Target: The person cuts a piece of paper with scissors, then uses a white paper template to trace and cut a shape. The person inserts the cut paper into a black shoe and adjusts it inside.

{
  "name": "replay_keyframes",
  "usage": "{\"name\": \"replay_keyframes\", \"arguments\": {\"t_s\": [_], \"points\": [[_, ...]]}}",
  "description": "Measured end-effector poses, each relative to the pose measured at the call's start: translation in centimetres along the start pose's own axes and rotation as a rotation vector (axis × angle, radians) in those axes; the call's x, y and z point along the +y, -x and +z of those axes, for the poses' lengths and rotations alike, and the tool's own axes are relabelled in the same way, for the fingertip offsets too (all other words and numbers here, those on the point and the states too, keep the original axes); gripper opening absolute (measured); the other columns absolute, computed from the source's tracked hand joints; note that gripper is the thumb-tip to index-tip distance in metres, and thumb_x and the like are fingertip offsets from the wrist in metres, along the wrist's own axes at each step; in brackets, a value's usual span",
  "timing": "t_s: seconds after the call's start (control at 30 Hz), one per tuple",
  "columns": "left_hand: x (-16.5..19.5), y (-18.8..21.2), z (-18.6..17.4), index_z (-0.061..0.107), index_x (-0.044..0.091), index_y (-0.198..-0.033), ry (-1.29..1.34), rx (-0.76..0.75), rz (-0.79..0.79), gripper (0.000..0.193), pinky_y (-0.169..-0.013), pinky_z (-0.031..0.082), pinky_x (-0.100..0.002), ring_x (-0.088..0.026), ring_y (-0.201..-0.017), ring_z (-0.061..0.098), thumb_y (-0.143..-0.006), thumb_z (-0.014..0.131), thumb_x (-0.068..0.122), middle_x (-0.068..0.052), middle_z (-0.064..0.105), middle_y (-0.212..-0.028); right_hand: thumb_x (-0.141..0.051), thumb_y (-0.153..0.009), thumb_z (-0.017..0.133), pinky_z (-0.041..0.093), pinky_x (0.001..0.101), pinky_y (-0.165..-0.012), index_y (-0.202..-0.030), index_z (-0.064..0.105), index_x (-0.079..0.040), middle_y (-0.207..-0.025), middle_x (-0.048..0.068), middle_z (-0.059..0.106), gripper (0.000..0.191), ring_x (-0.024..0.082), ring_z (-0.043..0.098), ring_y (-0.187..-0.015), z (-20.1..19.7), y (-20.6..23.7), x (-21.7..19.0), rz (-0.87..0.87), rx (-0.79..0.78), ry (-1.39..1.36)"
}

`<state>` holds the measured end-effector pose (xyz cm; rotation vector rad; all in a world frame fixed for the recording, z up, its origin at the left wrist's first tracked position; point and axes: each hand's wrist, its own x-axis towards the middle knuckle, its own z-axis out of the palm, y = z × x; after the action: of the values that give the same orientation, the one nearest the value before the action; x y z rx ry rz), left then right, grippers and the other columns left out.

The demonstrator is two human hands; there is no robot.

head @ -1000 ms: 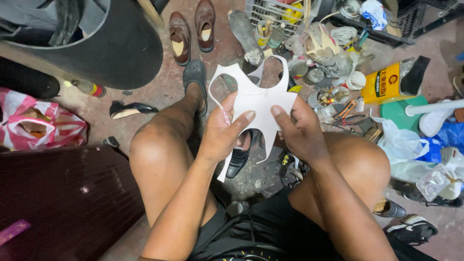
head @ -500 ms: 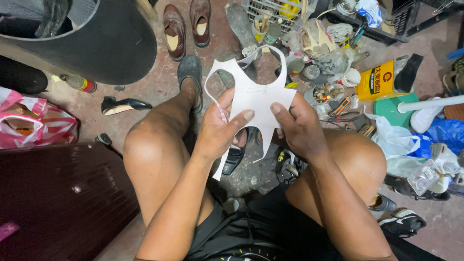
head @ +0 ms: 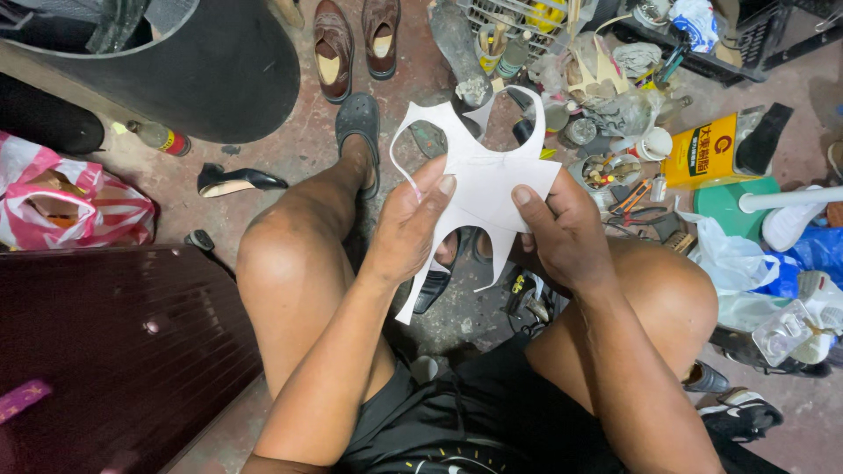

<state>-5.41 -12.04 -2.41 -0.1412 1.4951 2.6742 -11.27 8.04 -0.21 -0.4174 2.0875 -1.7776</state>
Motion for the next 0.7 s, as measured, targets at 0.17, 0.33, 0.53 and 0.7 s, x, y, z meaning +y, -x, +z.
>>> {"name": "replay_keyframes", "arguments": {"t_s": [0.17, 0.33, 0.53, 0.7], "points": [[0.4, -0.1, 0.6, 0.051, -0.001, -0.148, 0.035, -0.007, 0.021, 0.046, -0.046, 0.045, -0.022, -0.006, -0.05, 0.05, -0.11, 0.051, 0.025, -0.005, 0.068, -0.089, -0.021, -0.108, 0.057, 0.042, 0.0212, -0.056, -0.122, 0.059, -0.003, -0.085, -0.003, 0.063, 0.023, 0.003, 0.049, -0.063, 0.1, 0.0, -0.2, 0.022, 0.02, -0.023], [1.2, 0.0, 0.7, 0.051, -0.001, -0.147, 0.017, -0.02, 0.008, 0.045, -0.047, 0.044, -0.023, -0.008, -0.051, 0.052, -0.11, 0.048, 0.025, -0.006, 0.068, -0.091, -0.022, -0.108, 0.057, 0.041, 0.0213, -0.053, -0.123, 0.06, -0.003, -0.083, -0.003, 0.061, 0.024, 0.003, 0.047, -0.061, 0.3, 0.2, -1.1, 0.055, 0.027, 0.068], [1.5, 0.1, 0.9, 0.05, 0.0, -0.148, -0.066, 0.017, 0.029, 0.045, -0.046, 0.044, -0.022, -0.007, -0.05, 0.051, -0.11, 0.046, 0.024, -0.006, 0.068, -0.088, -0.026, -0.108, 0.05, 0.04, 0.0208, -0.05, -0.129, 0.055, -0.006, -0.083, -0.004, 0.06, 0.029, 0.003, 0.046, -0.057, 0.7, -0.1, -1.5, 0.091, 0.013, 0.045], [1.4, 0.1, 1.0, 0.05, 0.001, -0.149, -0.076, 0.024, 0.028, 0.047, -0.045, 0.044, -0.022, -0.006, -0.05, 0.052, -0.109, 0.047, 0.025, -0.004, 0.069, -0.088, -0.024, -0.108, 0.051, 0.037, 0.0201, -0.05, -0.129, 0.055, -0.007, -0.084, -0.004, 0.06, 0.028, 0.002, 0.045, -0.058, 0.9, -0.3, -0.9, 0.097, 0.005, -0.129]]}}
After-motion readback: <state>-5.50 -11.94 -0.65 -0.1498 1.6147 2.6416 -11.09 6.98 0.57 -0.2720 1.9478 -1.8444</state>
